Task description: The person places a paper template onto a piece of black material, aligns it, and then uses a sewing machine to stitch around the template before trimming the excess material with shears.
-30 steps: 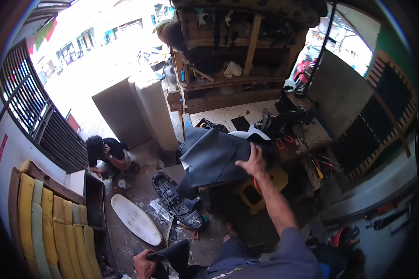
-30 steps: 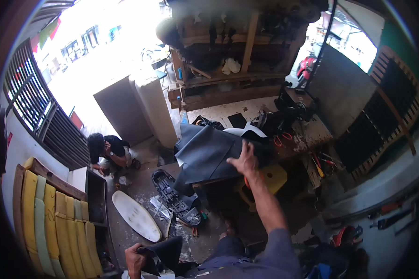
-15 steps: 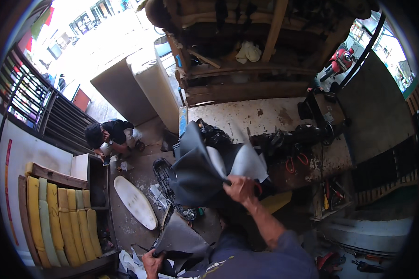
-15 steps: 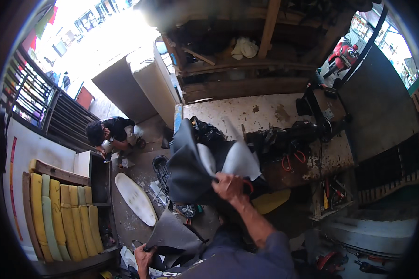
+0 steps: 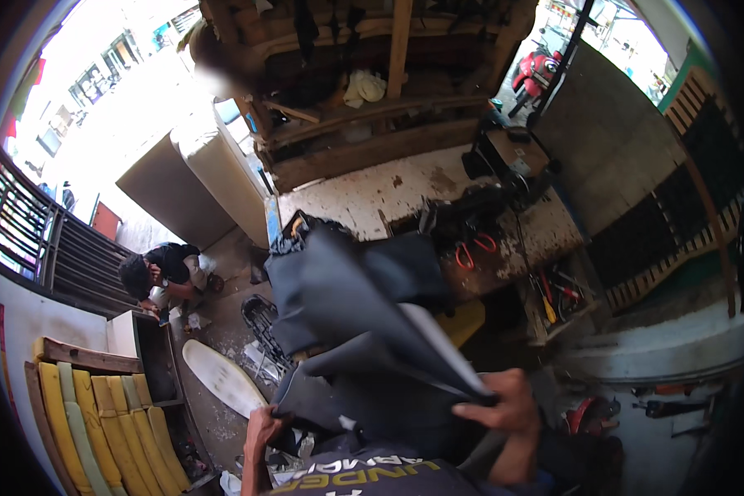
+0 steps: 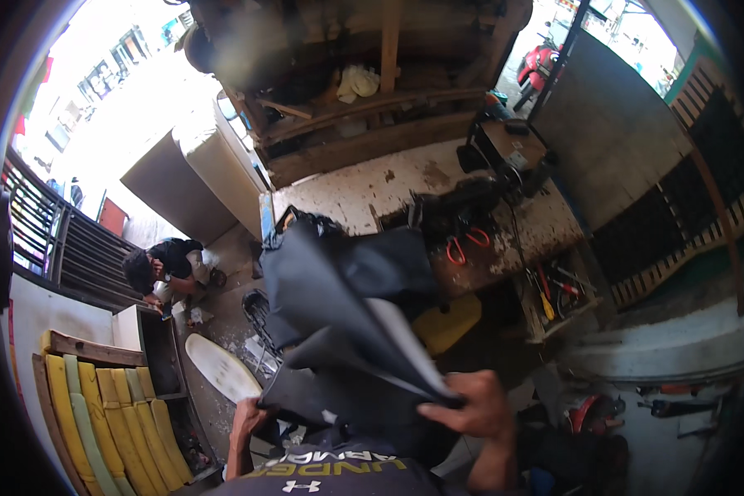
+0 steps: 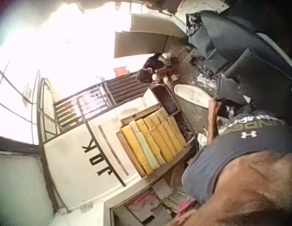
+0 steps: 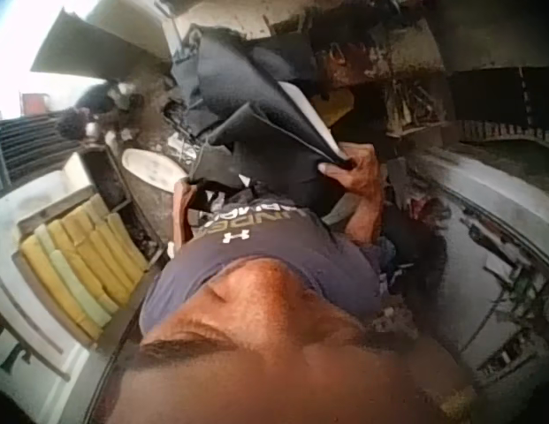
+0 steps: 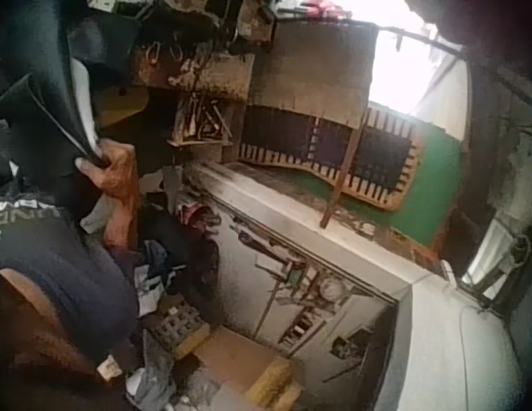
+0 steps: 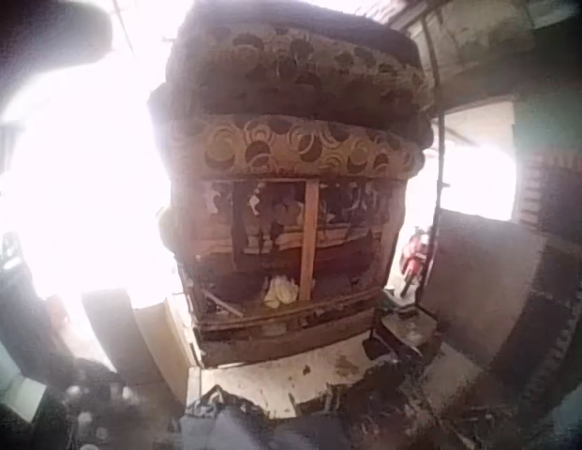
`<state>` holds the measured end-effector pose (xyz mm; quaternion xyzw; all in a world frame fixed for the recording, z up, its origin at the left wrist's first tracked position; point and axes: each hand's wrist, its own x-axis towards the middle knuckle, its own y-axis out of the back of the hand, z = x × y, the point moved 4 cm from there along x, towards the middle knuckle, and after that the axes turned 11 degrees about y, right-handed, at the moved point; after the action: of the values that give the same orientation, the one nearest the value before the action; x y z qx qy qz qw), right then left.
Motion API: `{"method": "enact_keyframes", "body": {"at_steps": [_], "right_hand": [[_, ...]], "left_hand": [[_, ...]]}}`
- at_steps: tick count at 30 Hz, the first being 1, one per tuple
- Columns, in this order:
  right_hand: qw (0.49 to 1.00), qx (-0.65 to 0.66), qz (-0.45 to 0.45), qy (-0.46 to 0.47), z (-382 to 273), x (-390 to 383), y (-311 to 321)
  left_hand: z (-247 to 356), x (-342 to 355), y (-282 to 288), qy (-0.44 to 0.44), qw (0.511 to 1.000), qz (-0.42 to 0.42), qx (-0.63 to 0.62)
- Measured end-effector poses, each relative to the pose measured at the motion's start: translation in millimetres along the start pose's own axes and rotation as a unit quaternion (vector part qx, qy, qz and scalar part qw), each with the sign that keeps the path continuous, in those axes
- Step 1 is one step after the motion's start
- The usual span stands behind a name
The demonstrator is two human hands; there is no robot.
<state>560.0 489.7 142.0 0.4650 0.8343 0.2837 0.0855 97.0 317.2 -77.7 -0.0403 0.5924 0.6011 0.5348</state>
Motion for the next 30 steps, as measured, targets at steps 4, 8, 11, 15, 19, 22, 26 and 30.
{"method": "enact_keyframes", "body": {"at_steps": [4,8,11,15,19,22,26,30], "right_hand": [[0.991,0.000,0.093,-0.092,-46.7,-89.4,-6.7],[0.918,-0.125,-0.373,-0.047,-51.5,-93.9,-75.3],[0.894,-0.062,-0.441,0.050,-26.3,-61.3,-112.9],[0.849,-0.443,-0.258,0.126,51.0,27.9,-152.2],[0.904,-0.389,-0.173,0.032,149.4,135.1,-196.4],[0.858,-0.442,-0.251,0.073,209.0,191.7,-225.4],[0.874,-0.386,-0.293,0.027,252.0,209.6,-241.2],[0.893,-0.332,-0.302,-0.045,259.9,190.8,-241.4]], "left_hand": [[3.2,23.3,-19.9,-0.079,0.993,-0.036,0.085],[-4.9,9.3,-22.9,-0.115,0.987,-0.032,0.104],[-30.4,-13.2,-18.2,-0.097,0.992,0.008,0.081],[-84.5,-50.9,-30.4,-0.046,0.996,0.073,0.017],[-118.2,-85.2,-48.5,-0.010,0.986,0.160,-0.054],[-117.3,-98.8,-64.9,0.036,0.988,0.123,-0.083],[-90.3,-106.7,-70.7,-0.026,0.988,0.141,-0.060],[-81.2,-106.3,-71.9,-0.047,0.991,0.110,-0.056]]}}
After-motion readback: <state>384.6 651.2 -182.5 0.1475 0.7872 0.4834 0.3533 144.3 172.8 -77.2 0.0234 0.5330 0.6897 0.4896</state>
